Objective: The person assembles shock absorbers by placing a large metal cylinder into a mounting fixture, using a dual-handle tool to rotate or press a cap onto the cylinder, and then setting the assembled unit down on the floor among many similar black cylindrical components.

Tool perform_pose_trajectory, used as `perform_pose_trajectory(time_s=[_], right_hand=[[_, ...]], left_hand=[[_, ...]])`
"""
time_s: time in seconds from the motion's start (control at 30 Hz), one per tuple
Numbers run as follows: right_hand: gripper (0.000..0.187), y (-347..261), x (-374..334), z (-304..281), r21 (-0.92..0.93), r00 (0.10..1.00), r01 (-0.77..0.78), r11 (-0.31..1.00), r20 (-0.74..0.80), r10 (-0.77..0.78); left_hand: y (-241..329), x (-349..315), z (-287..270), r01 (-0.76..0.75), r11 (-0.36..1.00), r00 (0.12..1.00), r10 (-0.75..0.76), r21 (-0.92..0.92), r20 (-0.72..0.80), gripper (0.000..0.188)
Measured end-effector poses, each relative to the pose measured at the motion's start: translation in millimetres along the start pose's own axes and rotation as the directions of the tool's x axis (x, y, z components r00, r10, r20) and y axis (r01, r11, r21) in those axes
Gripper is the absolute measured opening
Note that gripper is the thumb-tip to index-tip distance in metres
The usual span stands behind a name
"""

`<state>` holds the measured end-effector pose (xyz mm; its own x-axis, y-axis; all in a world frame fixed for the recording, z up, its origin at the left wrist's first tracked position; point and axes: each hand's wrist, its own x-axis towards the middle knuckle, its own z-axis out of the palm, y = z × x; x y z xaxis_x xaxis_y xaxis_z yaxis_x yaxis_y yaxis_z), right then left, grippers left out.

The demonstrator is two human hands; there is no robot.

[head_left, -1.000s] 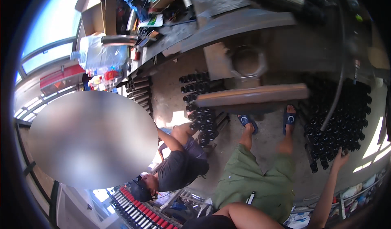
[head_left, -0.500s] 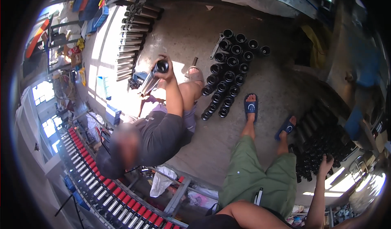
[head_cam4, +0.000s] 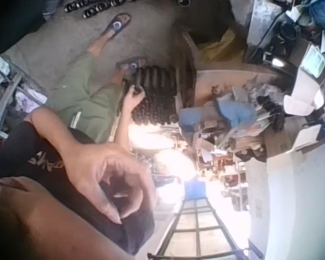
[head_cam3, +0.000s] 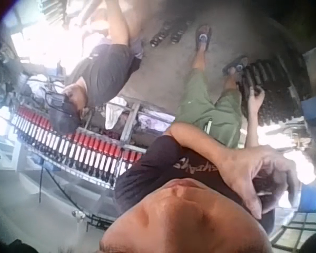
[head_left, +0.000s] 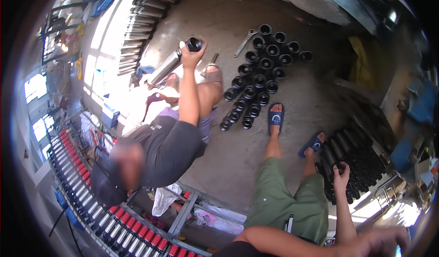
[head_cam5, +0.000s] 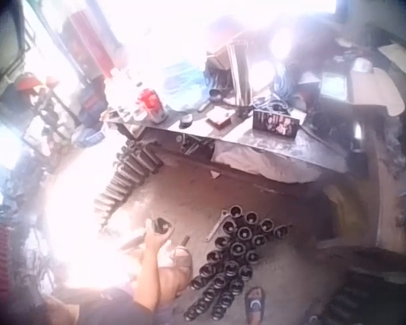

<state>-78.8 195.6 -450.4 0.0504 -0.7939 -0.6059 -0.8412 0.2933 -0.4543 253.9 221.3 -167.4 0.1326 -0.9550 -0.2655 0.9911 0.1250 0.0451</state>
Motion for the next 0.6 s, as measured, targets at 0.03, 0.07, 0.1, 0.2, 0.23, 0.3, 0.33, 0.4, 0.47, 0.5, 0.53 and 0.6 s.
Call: perform_pose_trajectory(time_s=[0.03,0.07,0.1,0.2,0.23,0.3,0.33,0.4,0.47,0.5,0.53,0.6], right_hand=[[0.032,11,0,-8,0.062,0.997,-0.071,0.996,-0.016,0.072],[0.031,-2,-1,-22,0.076,0.997,-0.075,0.994,-0.002,0.075],[0.030,-17,-3,-37,0.086,0.997,-0.082,0.993,0.014,0.081],[0.026,37,-8,-67,0.212,0.963,-0.180,0.961,-0.158,0.216],[0.025,55,-12,-77,0.265,0.955,-0.166,0.950,-0.198,0.222],[0.025,88,-22,-91,0.269,0.929,-0.155,0.951,-0.288,0.233],[0.025,73,-27,-99,0.299,0.885,-0.267,0.916,-0.300,0.356],[0.026,52,-39,-116,0.306,0.837,-0.346,0.887,-0.328,0.439],[0.031,68,-57,-130,0.302,0.824,-0.381,0.874,-0.318,0.469],[0.031,73,-69,-133,0.335,0.806,-0.396,0.855,-0.319,0.498],[0.031,78,-73,-134,0.346,0.776,-0.410,0.844,-0.354,0.522],[0.031,76,-75,-145,0.370,0.758,-0.409,0.834,-0.371,0.536]], left_hand=[[2,14,-18,-0.001,0.998,0.998,0.006,0.070,-0.064,0.036],[0,32,-42,-0.020,0.983,0.989,0.046,0.181,-0.142,0.035],[1,55,-73,-0.029,0.944,0.966,0.112,0.330,-0.234,0.034],[6,158,-231,0.126,0.270,0.861,0.448,0.954,-0.241,0.026],[8,191,-285,0.215,0.041,0.859,0.467,0.976,-0.209,0.036],[19,255,-344,0.231,-0.681,0.920,0.386,0.695,0.073,0.053],[24,286,-369,0.212,-0.853,0.953,0.288,0.477,0.093,0.051],[38,326,-449,0.178,-0.977,0.979,0.188,0.118,0.084,0.044],[23,360,-487,0.148,-0.962,0.983,0.169,-0.231,-0.074,0.033],[8,374,-489,0.081,-0.884,0.955,0.201,-0.459,-0.218,0.029],[-1,379,-491,0.004,-0.795,0.946,0.200,-0.607,-0.256,0.026],[-5,371,-506,-0.132,-0.682,0.921,0.184,-0.719,-0.344,0.021]])
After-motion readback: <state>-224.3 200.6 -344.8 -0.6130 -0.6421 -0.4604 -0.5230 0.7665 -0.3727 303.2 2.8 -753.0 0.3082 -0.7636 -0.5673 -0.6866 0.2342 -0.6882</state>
